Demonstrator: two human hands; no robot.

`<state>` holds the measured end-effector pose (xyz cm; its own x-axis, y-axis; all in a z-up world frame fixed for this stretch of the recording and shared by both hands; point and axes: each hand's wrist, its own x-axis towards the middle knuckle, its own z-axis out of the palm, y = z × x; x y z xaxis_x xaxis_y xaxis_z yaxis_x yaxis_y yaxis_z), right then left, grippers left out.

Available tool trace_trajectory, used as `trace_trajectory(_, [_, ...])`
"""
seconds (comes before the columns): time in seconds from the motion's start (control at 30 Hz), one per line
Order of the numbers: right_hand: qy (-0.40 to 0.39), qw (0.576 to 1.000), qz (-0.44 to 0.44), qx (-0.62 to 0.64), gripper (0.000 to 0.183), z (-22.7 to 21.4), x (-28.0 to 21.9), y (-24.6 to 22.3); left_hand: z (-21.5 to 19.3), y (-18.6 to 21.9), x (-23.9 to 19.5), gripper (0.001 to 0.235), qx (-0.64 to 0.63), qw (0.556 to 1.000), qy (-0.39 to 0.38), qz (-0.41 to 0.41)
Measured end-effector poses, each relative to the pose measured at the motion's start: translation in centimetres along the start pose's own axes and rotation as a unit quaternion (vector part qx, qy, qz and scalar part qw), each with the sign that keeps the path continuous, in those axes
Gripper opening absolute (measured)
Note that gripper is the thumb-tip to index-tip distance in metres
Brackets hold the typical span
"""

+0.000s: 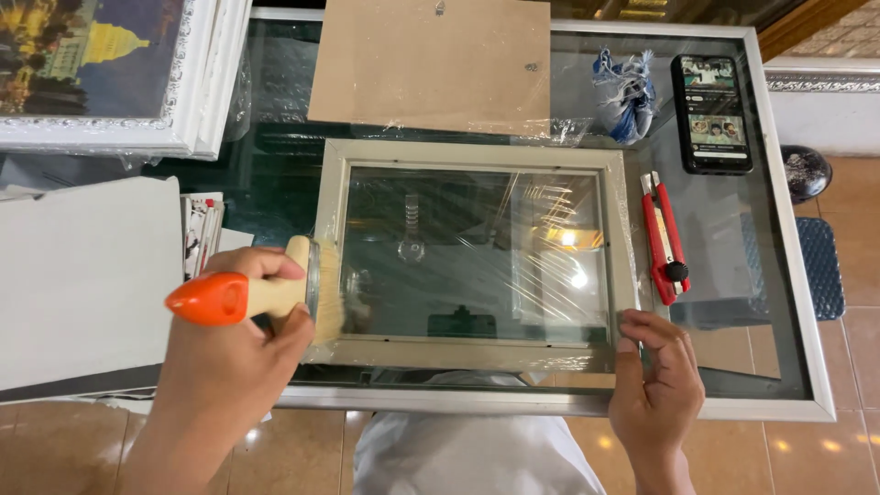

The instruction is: Cleaning and preparing a picture frame for assembly by brushing away dust and wiping the surface.

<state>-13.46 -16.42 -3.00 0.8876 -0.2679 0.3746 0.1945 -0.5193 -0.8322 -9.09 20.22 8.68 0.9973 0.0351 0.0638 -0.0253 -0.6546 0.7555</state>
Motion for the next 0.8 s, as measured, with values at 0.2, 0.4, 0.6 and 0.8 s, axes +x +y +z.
trace_trajectory(0.2, [-0.11,0.986,-0.124,-0.018,0.033,0.7,3.7,-9.4,1.8,2.9,-1.6,0.034,0.078,0.997,-0.016,0.022])
trace_trajectory(0.4, [-0.467,0.878,-0.079,0.065,0.057,3.7,7.5,-13.4,4.8,2.4,-3.0,0.042,-0.09,0.949,-0.041,0.298])
trace_trajectory(0.6, [-0.396,0.905,-0.124,0.093,0.034,9.4,11.4,-12.3,4.7,-5.8,-3.4,0.125,0.087,0.982,0.089,0.145])
trace_trajectory(0.8, [-0.305,0.926,-0.201,0.091,0.032,17.9,14.5,-11.2,6.8,-8.9,-5.0,0.14,0.138,0.99,0.005,0.024])
